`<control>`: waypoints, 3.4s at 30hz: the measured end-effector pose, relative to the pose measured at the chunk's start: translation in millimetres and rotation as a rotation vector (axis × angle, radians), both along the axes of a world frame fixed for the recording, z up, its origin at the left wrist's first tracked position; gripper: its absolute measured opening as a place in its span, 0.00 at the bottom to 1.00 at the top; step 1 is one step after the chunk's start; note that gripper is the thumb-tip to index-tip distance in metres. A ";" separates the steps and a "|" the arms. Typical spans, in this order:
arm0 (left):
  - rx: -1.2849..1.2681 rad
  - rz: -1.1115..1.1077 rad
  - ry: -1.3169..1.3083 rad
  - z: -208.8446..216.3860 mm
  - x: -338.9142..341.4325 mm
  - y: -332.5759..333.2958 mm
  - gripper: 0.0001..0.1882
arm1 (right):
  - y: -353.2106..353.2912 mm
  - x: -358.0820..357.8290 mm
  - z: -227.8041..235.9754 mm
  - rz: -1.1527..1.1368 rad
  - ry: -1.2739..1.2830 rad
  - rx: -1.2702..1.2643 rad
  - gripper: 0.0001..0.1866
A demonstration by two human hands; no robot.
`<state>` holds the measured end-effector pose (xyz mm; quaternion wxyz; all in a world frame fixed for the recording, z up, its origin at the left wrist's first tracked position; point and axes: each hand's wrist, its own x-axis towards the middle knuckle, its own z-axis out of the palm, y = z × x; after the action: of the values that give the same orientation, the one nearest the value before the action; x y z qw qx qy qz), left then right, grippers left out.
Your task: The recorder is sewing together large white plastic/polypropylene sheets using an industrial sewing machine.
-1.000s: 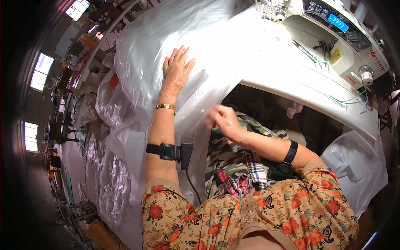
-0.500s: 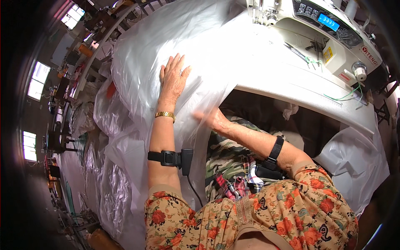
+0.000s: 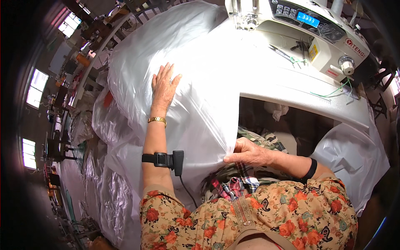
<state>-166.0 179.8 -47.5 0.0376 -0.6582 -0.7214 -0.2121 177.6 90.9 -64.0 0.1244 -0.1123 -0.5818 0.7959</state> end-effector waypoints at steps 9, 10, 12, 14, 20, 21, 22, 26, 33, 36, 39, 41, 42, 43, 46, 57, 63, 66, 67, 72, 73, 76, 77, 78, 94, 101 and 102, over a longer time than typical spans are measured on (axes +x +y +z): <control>0.262 -0.159 -0.266 24.9 36.5 -47.3 0.16 | -15.2 -4.2 -22.4 -0.045 0.011 -0.392 0.16; 0.173 -0.081 -0.367 24.7 44.7 -68.5 0.17 | -16.1 -4.4 -25.0 -0.071 0.022 -0.391 0.16; 0.035 0.027 -0.596 20.8 64.0 -110.4 0.18 | -17.5 -5.4 -27.8 -0.058 0.000 -0.394 0.15; -0.034 0.068 -0.889 12.7 86.3 -143.5 0.18 | -19.0 -7.4 -28.0 -0.086 -0.097 -0.417 0.15; -0.098 0.087 -1.206 22.8 120.0 -201.5 0.12 | -28.9 -13.5 -24.2 -0.149 0.014 -0.411 0.15; -0.083 0.127 -1.205 28.2 118.7 -203.9 0.10 | -30.4 -16.1 -24.0 -0.110 -0.003 -0.369 0.15; -0.112 0.152 -1.202 34.9 113.6 -203.4 0.10 | -31.3 -18.9 -23.9 -0.080 -0.044 -0.316 0.16; -0.105 0.150 -0.903 83.6 64.7 -185.8 0.08 | -30.4 -30.2 -24.3 -0.053 -0.058 -0.192 0.15; 0.217 -0.110 -0.019 195.2 46.8 -133.1 0.09 | -29.6 -13.0 -1.0 -0.047 -0.147 0.057 0.16; 0.063 -0.359 0.045 194.2 96.2 -156.5 0.05 | -33.9 0.2 18.2 -0.038 -0.148 0.112 0.16; -0.086 -0.630 -0.129 146.8 147.6 -174.6 0.02 | -43.6 6.7 30.2 -0.083 -0.123 0.002 0.14; -0.177 -0.589 -0.184 114.0 164.8 -186.9 0.03 | -48.5 7.8 31.7 -0.127 -0.102 -0.030 0.13; -0.231 -0.543 -0.152 99.5 168.4 -192.7 0.04 | -51.2 8.1 30.8 -0.110 -0.085 -0.049 0.13; -0.164 -0.506 -0.167 86.4 170.4 -198.5 0.04 | -54.7 8.5 29.2 -0.132 -0.093 -0.078 0.13; -0.120 -0.410 -0.175 60.9 173.5 -214.3 0.06 | -65.8 8.2 23.7 -0.162 -0.096 -0.144 0.13; -0.098 -0.358 -0.448 46.3 176.5 -223.9 0.10 | -74.7 1.0 31.3 -0.127 -0.297 0.648 0.14; -0.195 -0.246 -0.699 47.2 170.7 -219.8 0.08 | -71.6 -14.5 23.6 -0.030 -0.212 0.880 0.10; -0.243 -0.101 -0.786 47.6 168.9 -219.2 0.08 | -56.3 -14.9 17.0 0.036 -0.085 1.015 0.10; -0.228 -0.090 -0.783 49.1 167.5 -220.7 0.07 | -47.2 -12.4 15.7 0.065 -0.045 1.002 0.10; 0.019 -0.082 -0.400 71.2 162.1 -232.8 0.07 | 8.2 -35.2 13.6 -0.561 -0.394 0.363 0.09; 0.043 -0.115 -0.331 77.0 162.9 -234.6 0.09 | 16.5 -52.1 13.0 -0.706 -0.384 0.380 0.11; 0.032 -0.220 -0.330 92.1 168.9 -236.8 0.12 | 18.7 -87.8 13.8 -0.403 -0.011 0.799 0.16; 0.038 -0.247 -0.311 95.2 170.1 -236.6 0.13 | 23.2 -94.4 14.9 -0.251 0.099 0.914 0.17; 0.056 -0.256 -0.303 96.5 171.0 -236.2 0.13 | 25.0 -101.5 15.0 -0.136 0.112 0.960 0.18; -0.065 -0.181 -0.350 28.6 189.1 -240.5 0.12 | 146.2 -4.4 72.4 -0.217 -0.119 1.646 0.06; 0.000 -0.196 -0.427 29.7 192.5 -249.7 0.29 | 172.0 -27.3 65.5 -0.327 -0.148 1.806 0.10; -0.008 -0.199 -0.423 29.8 192.6 -250.7 0.29 | 173.8 -28.2 63.6 -0.364 -0.159 1.832 0.11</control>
<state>26.6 -70.9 -17.7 -0.1381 -0.6670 -0.6457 -0.3450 149.3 264.6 -0.4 0.2470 -0.1140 -0.9622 -0.0140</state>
